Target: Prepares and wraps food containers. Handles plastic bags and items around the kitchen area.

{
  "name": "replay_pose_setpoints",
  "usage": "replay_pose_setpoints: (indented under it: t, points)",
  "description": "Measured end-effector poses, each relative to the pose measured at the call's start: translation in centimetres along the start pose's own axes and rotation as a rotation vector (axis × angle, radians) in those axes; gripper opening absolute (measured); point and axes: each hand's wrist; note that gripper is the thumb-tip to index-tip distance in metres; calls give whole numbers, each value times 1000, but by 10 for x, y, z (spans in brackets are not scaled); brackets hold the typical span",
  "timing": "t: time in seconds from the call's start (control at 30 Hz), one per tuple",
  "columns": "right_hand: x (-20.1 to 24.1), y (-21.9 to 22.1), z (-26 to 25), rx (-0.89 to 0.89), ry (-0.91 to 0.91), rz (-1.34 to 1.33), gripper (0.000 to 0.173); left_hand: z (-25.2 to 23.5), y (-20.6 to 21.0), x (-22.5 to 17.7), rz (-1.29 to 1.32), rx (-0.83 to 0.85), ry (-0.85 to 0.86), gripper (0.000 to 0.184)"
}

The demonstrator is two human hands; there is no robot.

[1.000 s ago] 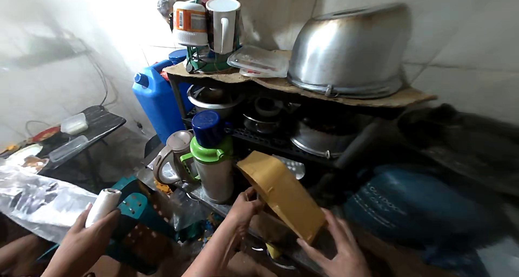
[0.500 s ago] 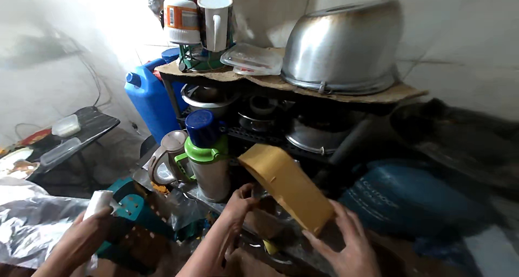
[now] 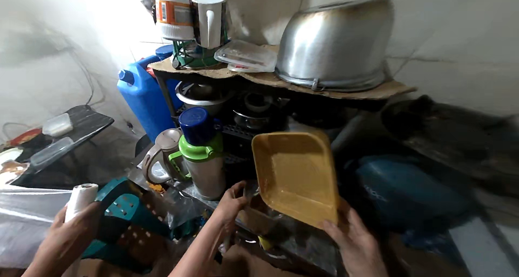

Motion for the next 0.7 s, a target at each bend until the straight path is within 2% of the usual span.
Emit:
replay_pose_setpoints:
  t: [0.07, 0.13, 0.17, 0.23, 0.33, 0.4, 0.5, 0.57, 0.6, 0.7]
  points:
    - [3, -3, -1, -33, 70, -144, 79, 4, -3, 2, 6, -5, -1, 62]
    - [11, -2, -1, -70, 117, -220, 65, 7, -4, 4, 25, -13, -4, 62]
    - [14, -2, -1, -75, 122, -235, 64, 9, -5, 4, 32, -11, -6, 62]
    - [18, -5, -1, -61, 88, -217, 74, 10, -6, 4, 38, -8, -6, 62]
    - [25, -10, 1, -30, -100, -61, 97, 11, -7, 4, 46, -23, -12, 63]
    - [29, -11, 6, -58, -232, 129, 103, 9, -7, 5, 56, -40, -17, 62]
    - [22, 4, 23, 1, -302, 437, 92, 13, 4, -3, 109, -67, -13, 56]
    - [3, 19, 28, 125, -304, 579, 85, 21, 20, -12, 187, -89, -6, 34]
    - [-4, 23, 27, 131, -311, 595, 85, 20, 22, -12, 204, -74, 1, 32]
    - [-2, 19, 15, 85, -358, 572, 85, 9, 13, -5, 120, 15, 2, 50]
Point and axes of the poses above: each hand's wrist, its own z-axis away from the middle knuckle, its own y-axis out of the palm, x = y × z, and after that the axes turned 1 degree about x, right-handed
